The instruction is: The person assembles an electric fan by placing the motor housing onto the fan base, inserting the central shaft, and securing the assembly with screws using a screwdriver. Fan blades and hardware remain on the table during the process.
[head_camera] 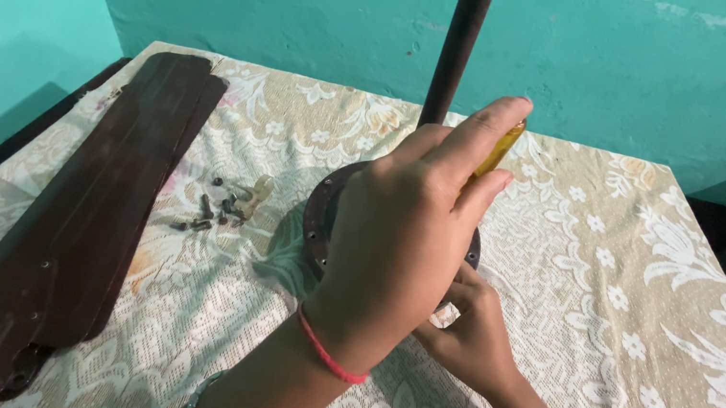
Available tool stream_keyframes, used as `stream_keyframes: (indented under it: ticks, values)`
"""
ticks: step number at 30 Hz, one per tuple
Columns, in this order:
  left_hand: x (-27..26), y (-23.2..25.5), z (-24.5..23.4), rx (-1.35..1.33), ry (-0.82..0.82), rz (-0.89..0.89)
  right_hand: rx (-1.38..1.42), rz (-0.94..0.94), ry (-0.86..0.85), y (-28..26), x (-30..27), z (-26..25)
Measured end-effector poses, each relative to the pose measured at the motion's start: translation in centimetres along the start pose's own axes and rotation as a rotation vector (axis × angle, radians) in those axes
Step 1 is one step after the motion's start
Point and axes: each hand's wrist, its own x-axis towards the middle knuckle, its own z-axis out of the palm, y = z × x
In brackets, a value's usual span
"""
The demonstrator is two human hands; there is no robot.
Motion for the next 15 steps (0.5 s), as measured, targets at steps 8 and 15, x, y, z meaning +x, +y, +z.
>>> stream_keyframes:
  ticks: [8, 15]
  values:
    - [-0.15, -0.26, -0.06, -0.038, -0.007, 0.028, -0.017, 0.026, 0.002, -0.05, 0.04, 0.07]
    - [-0.15, -0.39, -0.06, -0.070, -0.014, 0.034, -0.007, -0.026, 0.009, 0.10, -0.02, 0.00]
